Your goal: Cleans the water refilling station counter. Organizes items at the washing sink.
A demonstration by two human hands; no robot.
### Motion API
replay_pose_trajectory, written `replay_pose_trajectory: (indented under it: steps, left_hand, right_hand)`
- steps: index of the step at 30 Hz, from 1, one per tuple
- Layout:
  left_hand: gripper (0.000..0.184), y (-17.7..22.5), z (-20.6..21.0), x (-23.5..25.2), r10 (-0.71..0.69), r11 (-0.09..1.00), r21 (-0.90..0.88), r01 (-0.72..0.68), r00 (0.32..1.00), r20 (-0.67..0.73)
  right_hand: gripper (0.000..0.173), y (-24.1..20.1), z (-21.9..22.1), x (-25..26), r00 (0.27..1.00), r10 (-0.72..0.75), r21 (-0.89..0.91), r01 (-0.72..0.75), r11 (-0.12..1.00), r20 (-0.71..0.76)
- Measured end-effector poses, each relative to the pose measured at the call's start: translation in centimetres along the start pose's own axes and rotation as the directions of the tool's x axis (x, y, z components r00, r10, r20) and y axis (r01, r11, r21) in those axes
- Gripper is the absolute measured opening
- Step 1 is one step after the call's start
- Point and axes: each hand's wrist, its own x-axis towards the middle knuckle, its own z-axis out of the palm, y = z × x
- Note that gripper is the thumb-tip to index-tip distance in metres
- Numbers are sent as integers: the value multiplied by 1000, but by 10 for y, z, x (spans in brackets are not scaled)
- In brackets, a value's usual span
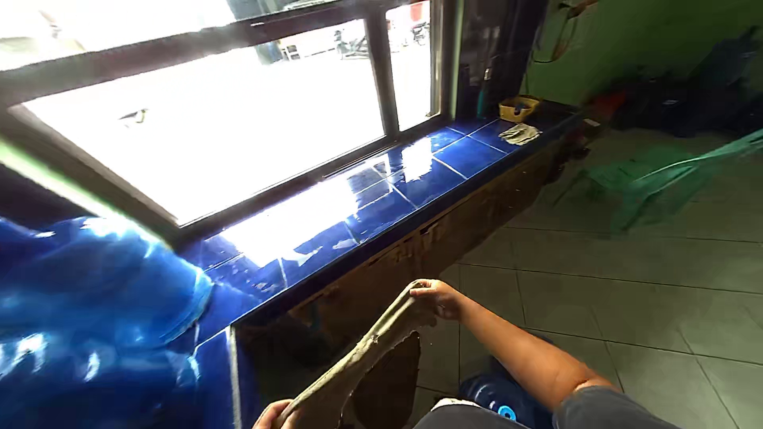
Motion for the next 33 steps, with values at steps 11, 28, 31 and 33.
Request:
replay_pose_trajectory:
  steps: [11, 28, 31, 33]
  left_hand:
    - [19, 95, 137, 236, 158, 865, -501, -28, 963, 218]
    - [8, 259, 284, 526, 141, 855, -436, 280, 684, 716]
    - [9, 299, 323, 537, 111, 864, -375, 336, 600, 792]
    - [10, 322, 360, 541, 120, 858, -357, 369, 531, 839]
  right_hand:
    - [29, -58, -130, 14, 763, -252, -124, 223, 967, -595]
    - [31, -125, -299, 195, 255, -383, -397, -6, 918, -888]
    - [31, -151, -356, 178, 145, -493, -505, -59, 861, -858]
    - [31, -179, -404, 170, 130, -550, -563, -114, 818, -825]
